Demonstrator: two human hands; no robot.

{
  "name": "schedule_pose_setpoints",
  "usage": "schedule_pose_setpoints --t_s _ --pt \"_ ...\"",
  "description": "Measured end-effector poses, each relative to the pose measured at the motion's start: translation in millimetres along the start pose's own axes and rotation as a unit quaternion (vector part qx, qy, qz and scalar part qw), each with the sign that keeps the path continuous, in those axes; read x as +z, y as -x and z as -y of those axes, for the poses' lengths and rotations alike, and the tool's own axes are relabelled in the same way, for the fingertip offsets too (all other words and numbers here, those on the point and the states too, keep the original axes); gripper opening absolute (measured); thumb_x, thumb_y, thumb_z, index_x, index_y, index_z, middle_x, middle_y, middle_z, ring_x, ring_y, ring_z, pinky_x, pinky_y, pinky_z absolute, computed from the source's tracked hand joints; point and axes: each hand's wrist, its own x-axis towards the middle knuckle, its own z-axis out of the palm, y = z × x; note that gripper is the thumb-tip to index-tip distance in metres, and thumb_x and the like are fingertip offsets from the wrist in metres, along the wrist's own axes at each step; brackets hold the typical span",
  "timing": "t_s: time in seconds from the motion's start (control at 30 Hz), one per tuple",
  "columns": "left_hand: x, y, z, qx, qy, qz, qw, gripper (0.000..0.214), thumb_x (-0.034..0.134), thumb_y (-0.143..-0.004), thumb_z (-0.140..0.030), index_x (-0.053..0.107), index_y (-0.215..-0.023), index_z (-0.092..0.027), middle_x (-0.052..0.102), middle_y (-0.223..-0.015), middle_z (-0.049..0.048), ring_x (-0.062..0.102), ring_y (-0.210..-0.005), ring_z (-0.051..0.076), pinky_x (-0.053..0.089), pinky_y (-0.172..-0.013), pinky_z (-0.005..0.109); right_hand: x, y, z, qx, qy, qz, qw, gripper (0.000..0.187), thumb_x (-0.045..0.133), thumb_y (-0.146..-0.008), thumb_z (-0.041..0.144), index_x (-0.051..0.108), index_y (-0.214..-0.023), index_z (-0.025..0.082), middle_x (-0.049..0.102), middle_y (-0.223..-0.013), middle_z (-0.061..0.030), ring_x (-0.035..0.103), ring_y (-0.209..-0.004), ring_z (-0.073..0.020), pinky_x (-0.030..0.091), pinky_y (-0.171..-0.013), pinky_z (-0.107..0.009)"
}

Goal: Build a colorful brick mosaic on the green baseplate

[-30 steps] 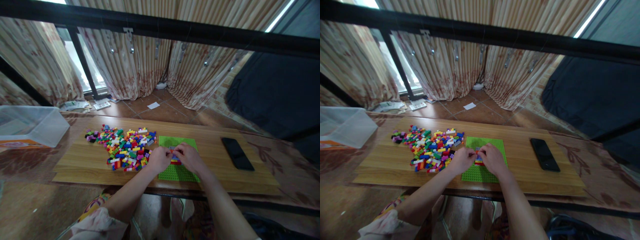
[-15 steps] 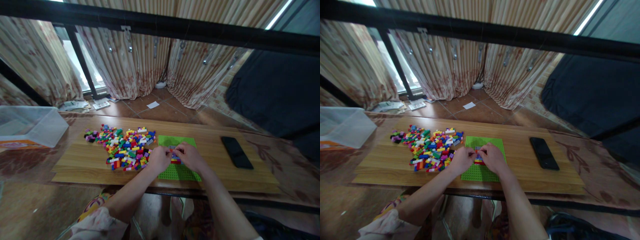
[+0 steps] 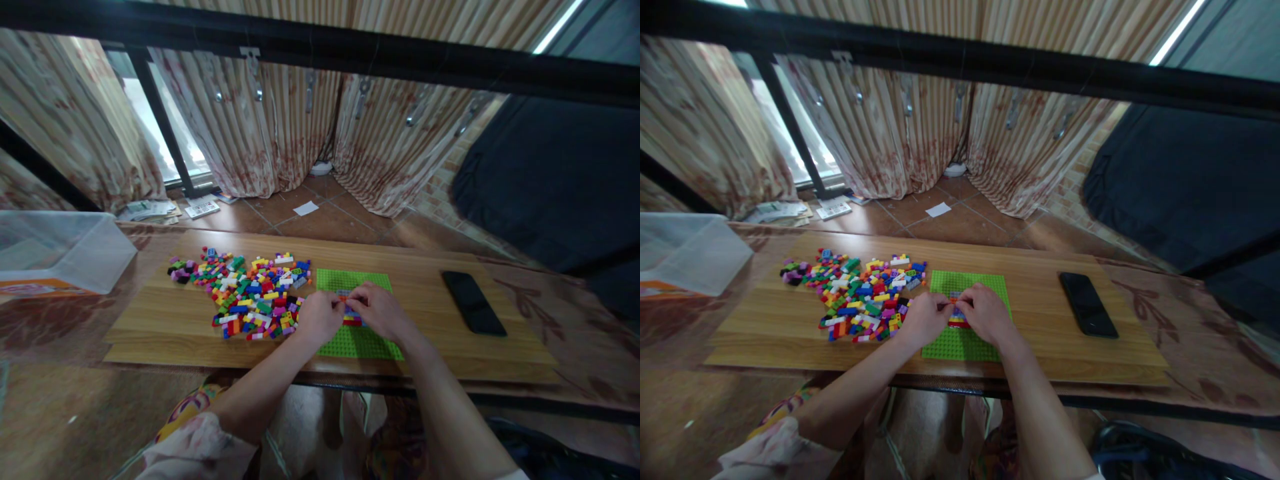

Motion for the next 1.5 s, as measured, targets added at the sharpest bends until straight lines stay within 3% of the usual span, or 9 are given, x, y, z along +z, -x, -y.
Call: schedule_pose_setpoints --t_s 0.67,1.2,1.5 --pt "2.8 -0.2 -1.1 -0.055 0.086 0.006 0.995 0.029 0.051 -0.081 -0.033 0.075 -0.078 -0.017 0.068 -0.068 0.0029 0.056 -0.064 0.014 0.033 -0.054 0.022 3.8 -2.3 -3.8 0.023 -0.003 -0.019 1.000 0.020 0.055 -0.084 0.030 0.070 -0.076 0.019 0.060 -0.076 -0.0032 0.052 -0.070 -0.0146 0.035 -0.064 -0.027" --pt "4.8 -5.0 3.3 -0.054 0.052 0.025 0.997 0.033 0.047 -0.081 -0.034 0.071 -0.067 -0.016 0.056 -0.057 0.0003 0.047 -0.055 0.012 0.028 -0.049 0.022 0.0 -2.7 -1.1 0.032 -0.011 -0.013 0.999 0.017 0.057 -0.081 0.026 0.071 -0.074 0.019 0.061 -0.075 -0.0036 0.053 -0.069 -0.0150 0.036 -0.062 -0.027" --pt "2.5 -2.7 -0.8 -0.051 0.051 0.021 0.997 0.027 0.051 -0.081 -0.031 0.073 -0.074 -0.017 0.066 -0.066 0.0027 0.055 -0.063 0.014 0.034 -0.054 0.023 6.2 -3.1 -3.6 0.054 -0.010 -0.040 0.998 0.010 0.064 -0.076 0.026 0.067 -0.070 0.018 0.062 -0.076 -0.0039 0.055 -0.070 -0.0156 0.039 -0.063 -0.027"
